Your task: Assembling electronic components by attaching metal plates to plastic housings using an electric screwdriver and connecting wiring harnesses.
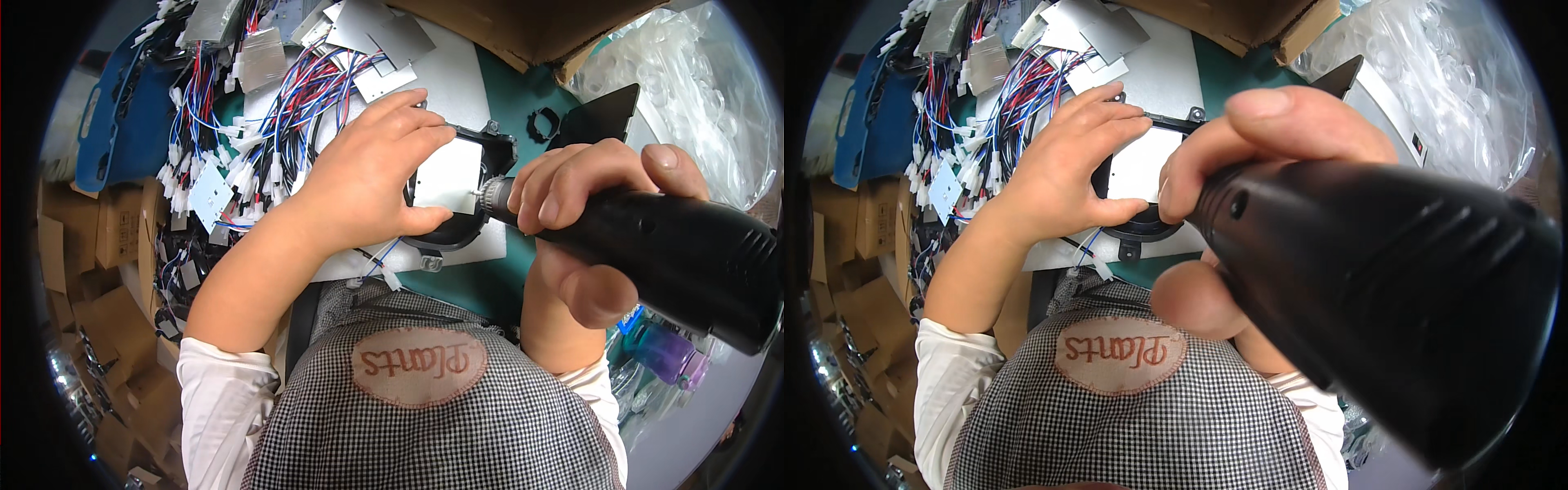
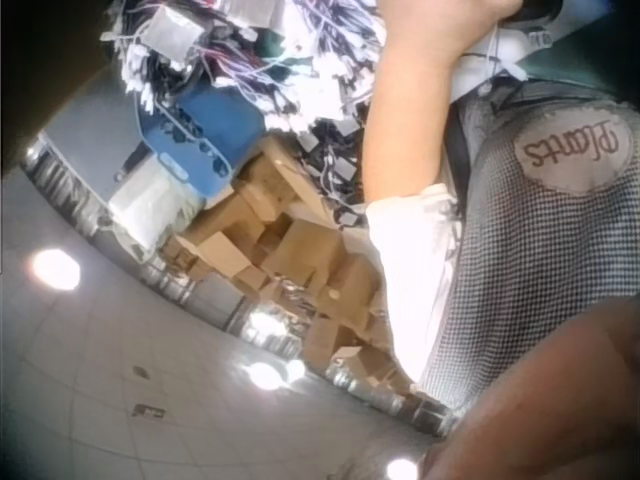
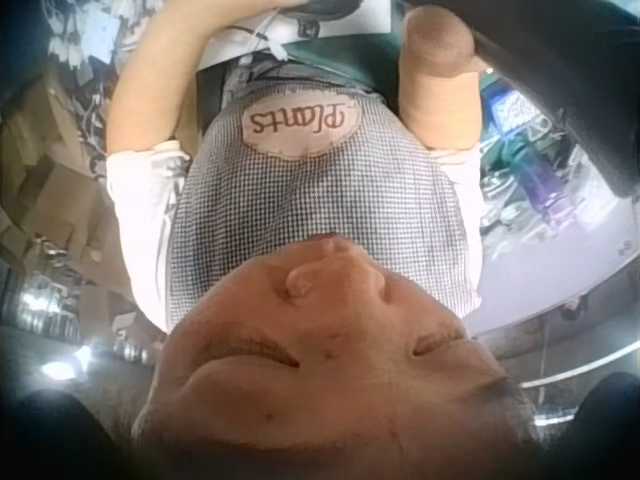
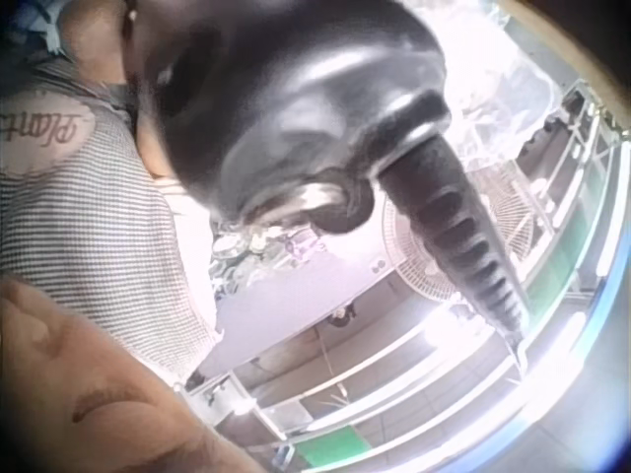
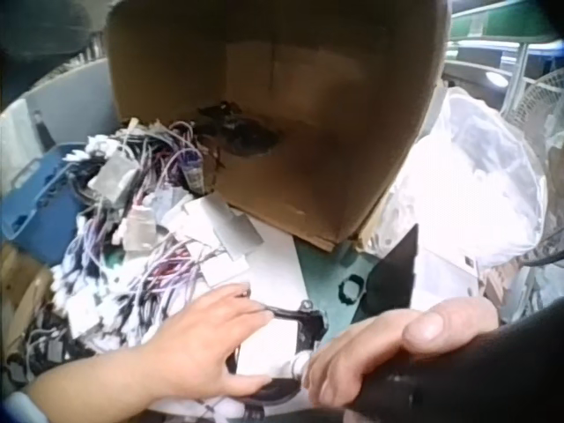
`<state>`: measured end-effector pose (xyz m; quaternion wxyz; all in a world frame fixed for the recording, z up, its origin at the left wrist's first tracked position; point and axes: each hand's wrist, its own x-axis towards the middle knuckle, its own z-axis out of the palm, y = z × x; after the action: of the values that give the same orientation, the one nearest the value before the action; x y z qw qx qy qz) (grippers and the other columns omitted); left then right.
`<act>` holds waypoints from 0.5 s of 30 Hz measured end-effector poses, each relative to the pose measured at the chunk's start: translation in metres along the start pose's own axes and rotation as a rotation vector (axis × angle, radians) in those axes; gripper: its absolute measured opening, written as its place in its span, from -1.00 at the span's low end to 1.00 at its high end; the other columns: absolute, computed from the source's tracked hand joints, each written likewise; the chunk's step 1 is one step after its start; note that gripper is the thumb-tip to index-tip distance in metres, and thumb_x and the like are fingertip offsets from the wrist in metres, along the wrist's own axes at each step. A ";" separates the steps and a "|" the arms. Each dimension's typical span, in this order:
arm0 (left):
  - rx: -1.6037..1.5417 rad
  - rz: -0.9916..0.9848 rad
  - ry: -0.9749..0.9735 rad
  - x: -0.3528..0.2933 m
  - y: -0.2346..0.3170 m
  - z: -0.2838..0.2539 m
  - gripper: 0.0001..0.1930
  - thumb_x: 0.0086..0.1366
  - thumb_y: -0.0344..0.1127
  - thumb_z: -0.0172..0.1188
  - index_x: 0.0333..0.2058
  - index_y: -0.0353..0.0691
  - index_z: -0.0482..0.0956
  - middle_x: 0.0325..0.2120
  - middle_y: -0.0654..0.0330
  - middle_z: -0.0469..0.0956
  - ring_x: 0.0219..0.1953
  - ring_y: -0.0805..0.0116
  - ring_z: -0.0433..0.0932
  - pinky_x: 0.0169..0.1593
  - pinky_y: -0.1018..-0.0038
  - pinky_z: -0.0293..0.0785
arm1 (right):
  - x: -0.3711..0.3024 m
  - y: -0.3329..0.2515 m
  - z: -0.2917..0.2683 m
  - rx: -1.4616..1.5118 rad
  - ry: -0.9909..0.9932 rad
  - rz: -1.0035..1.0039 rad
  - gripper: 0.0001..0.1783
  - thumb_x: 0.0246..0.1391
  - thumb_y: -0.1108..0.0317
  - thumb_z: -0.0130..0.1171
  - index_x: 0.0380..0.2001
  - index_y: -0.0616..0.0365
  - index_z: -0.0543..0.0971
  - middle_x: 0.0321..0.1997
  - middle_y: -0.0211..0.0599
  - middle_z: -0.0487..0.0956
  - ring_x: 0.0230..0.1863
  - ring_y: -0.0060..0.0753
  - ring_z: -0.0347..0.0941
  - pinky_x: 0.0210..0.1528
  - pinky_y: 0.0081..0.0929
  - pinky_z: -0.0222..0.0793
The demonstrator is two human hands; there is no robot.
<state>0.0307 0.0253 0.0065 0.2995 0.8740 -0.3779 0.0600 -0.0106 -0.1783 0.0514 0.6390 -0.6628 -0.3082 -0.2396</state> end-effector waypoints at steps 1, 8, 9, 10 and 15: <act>-0.006 -0.001 0.014 0.000 0.000 0.002 -0.32 -0.24 -0.19 0.44 -0.04 -0.21 0.48 -0.06 0.07 0.47 0.17 -0.04 0.29 0.17 0.15 0.27 | -0.001 -0.003 0.002 -0.022 0.014 0.026 -0.12 0.05 -0.26 0.09 0.23 0.09 0.06 -0.47 -0.26 0.41 -0.62 -0.42 0.37 -0.57 -0.45 0.40; 0.003 -0.021 0.019 0.002 0.007 0.003 -0.32 -0.26 -0.21 0.45 -0.05 -0.22 0.51 -0.07 0.08 0.48 0.14 -0.03 0.32 0.17 0.18 0.28 | -0.006 0.008 0.002 0.123 0.260 0.018 -0.19 0.05 -0.29 0.07 0.17 -0.01 0.12 -0.48 -0.29 0.39 -0.64 -0.42 0.32 -0.55 -0.41 0.36; -0.006 -0.007 0.019 0.002 0.007 0.004 -0.32 -0.26 -0.21 0.45 -0.05 -0.22 0.51 -0.07 0.08 0.48 0.14 -0.03 0.32 0.17 0.18 0.28 | -0.008 -0.003 0.003 0.051 0.395 0.157 -0.18 0.03 -0.30 0.08 0.16 0.02 0.14 -0.48 -0.29 0.39 -0.63 -0.42 0.32 -0.54 -0.40 0.36; -0.015 -0.018 0.004 0.002 0.007 0.003 -0.32 -0.27 -0.21 0.45 -0.05 -0.23 0.51 -0.08 0.08 0.49 0.13 -0.03 0.33 0.17 0.18 0.28 | -0.008 -0.006 -0.007 0.105 0.373 0.060 -0.18 0.02 -0.32 0.08 0.15 0.02 0.17 -0.48 -0.30 0.38 -0.63 -0.42 0.32 -0.54 -0.40 0.35; -0.064 0.001 -0.004 0.001 0.027 0.012 -0.28 -0.29 -0.21 0.46 -0.04 -0.25 0.50 -0.09 0.06 0.50 0.11 -0.06 0.34 0.15 0.17 0.29 | -0.018 -0.055 -0.073 0.110 0.346 -0.090 -0.23 0.04 -0.29 0.03 0.13 0.08 0.33 -0.41 -0.29 0.39 -0.55 -0.43 0.34 -0.50 -0.43 0.33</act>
<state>0.0112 0.0031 0.0103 0.3266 0.8638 -0.3808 0.0462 -0.0566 -0.2536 0.0817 0.7063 -0.5615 -0.2354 -0.3612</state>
